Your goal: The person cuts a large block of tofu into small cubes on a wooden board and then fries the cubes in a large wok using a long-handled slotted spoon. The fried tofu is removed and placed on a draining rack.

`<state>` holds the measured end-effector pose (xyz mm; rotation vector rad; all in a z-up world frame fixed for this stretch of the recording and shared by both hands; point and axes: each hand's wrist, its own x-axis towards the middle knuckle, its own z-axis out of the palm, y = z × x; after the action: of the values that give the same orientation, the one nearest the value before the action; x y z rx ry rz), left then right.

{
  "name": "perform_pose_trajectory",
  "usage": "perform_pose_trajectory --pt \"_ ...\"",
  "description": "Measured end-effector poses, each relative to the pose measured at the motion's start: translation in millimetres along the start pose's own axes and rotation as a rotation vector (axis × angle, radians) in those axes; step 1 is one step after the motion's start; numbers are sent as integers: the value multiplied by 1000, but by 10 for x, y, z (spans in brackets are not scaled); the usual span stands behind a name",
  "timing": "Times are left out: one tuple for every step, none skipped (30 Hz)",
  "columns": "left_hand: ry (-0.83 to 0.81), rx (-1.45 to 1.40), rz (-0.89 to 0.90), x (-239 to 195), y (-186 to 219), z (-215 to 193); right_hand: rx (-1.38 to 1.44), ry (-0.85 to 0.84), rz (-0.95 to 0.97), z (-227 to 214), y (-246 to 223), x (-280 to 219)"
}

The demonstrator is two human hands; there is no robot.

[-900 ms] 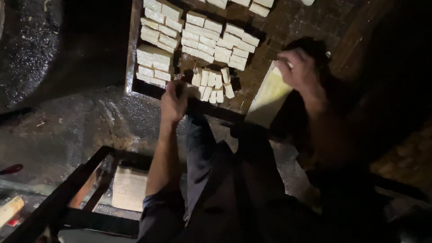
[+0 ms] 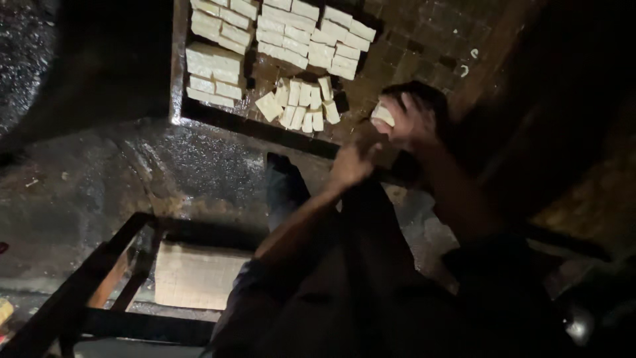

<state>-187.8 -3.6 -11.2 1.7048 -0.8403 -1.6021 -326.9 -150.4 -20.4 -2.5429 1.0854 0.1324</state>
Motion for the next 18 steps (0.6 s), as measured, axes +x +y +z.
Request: perform_pose_trajectory --pt "-39 8 20 121 -72 128 156 -96 62 -63 55 112" --pt "-81 15 36 158 -172 258 312 -196 128 -117 92 152" --pt "-41 -41 -33 147 -278 376 394 -202 128 -197 135 117" --pt "6 -93 -90 210 -355 435 472 -197 119 -288 208 175" --pt "53 -145 -147 277 -418 477 550 -192 110 -347 251 225" --pt "114 -307 -190 284 -497 512 567 -254 111 -366 253 176" --pt "175 -470 -233 300 -578 499 584 -316 112 -358 244 121" --pt "235 -631 -274 307 -641 480 600 -378 113 -334 223 60" --pt "228 -740 -282 309 -677 474 446 -178 -18 -257 138 -24" --pt "221 -846 -286 322 -695 440 292 22 -153 -138 -4 -102" --pt "213 -952 -289 312 -696 410 136 219 -290 -55 -113 -182" --pt "229 -890 -273 343 -674 369 165 234 -248 -9 -176 -233" --pt "246 -828 -257 368 -649 326 195 249 -206 34 -245 -303" --pt "263 -768 -255 304 -642 329 231 251 -159 73 -323 -423" --pt "266 -780 -285 246 -631 336 180 184 -107 110 -389 -507" --pt "263 -788 -305 240 -596 337 124 128 -56 121 -425 -547" --pt "260 -796 -325 236 -555 342 68 71 -4 107 -444 -594" --pt "287 -853 -314 227 -526 322 33 107 -28 96 -475 -621"
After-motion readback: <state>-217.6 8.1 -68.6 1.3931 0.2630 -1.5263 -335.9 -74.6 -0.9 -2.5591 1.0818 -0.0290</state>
